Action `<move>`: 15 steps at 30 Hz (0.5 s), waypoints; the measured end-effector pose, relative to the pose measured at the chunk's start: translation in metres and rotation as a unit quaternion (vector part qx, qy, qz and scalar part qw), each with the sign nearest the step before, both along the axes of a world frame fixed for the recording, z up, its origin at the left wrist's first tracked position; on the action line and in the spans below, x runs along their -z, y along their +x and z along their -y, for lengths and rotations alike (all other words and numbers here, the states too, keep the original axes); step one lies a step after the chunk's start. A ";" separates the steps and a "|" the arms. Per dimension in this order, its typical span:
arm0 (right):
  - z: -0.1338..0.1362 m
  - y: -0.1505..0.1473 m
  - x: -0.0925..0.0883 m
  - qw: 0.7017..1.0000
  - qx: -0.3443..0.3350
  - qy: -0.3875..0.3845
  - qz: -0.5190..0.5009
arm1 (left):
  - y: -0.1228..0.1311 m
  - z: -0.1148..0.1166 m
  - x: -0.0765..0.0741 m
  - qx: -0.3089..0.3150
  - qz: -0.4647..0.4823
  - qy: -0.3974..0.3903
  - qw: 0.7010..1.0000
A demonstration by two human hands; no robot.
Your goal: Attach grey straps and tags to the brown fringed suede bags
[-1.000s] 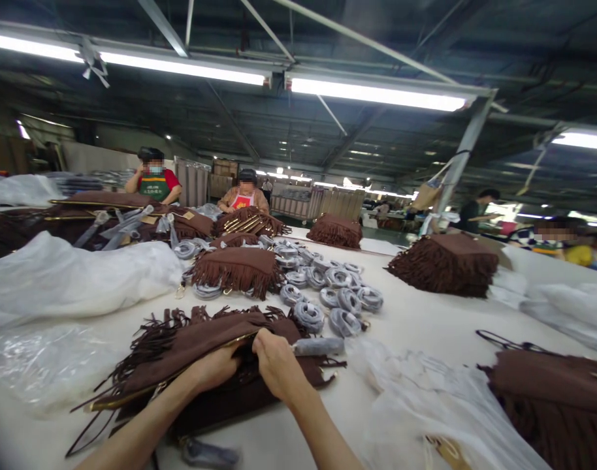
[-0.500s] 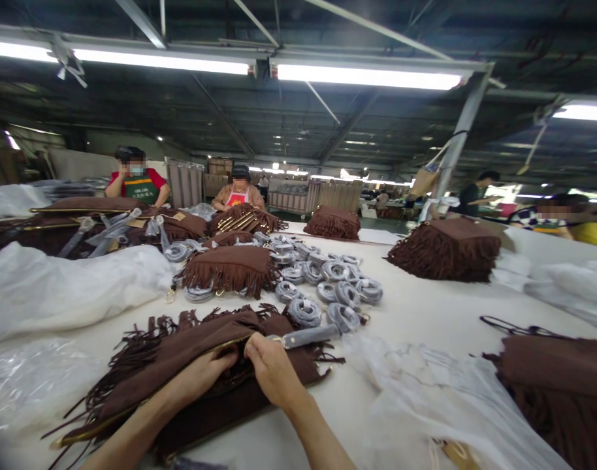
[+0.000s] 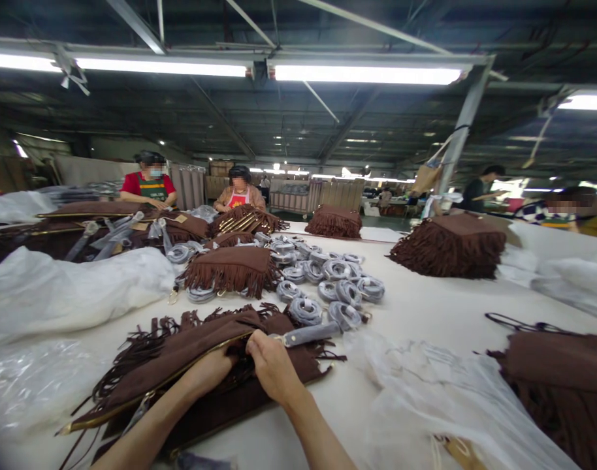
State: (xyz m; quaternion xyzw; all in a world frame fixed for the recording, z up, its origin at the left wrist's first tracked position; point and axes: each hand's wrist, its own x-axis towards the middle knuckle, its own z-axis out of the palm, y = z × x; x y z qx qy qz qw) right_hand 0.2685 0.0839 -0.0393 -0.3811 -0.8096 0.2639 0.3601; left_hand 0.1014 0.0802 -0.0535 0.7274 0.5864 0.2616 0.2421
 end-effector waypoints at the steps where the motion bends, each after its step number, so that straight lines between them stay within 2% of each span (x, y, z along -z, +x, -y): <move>1: 0.000 0.000 0.000 1.000 0.001 -0.004 -0.002 | 0.001 0.001 -0.001 -0.009 -0.004 0.005 1.000; 3: 0.000 0.000 0.001 1.000 0.002 -0.007 -0.006 | 0.002 0.004 -0.002 -0.022 -0.009 0.011 1.000; 9: 0.003 0.000 -0.004 1.000 0.010 0.000 0.007 | 0.002 0.008 -0.011 0.002 0.003 0.038 0.999; 12: 0.003 -0.001 -0.004 1.000 0.013 0.010 0.020 | 0.003 0.009 -0.018 -0.007 0.085 -0.028 0.996; 15: 0.002 -0.002 -0.002 0.999 0.013 0.022 0.035 | 0.005 0.009 -0.019 -0.050 0.137 -0.118 0.982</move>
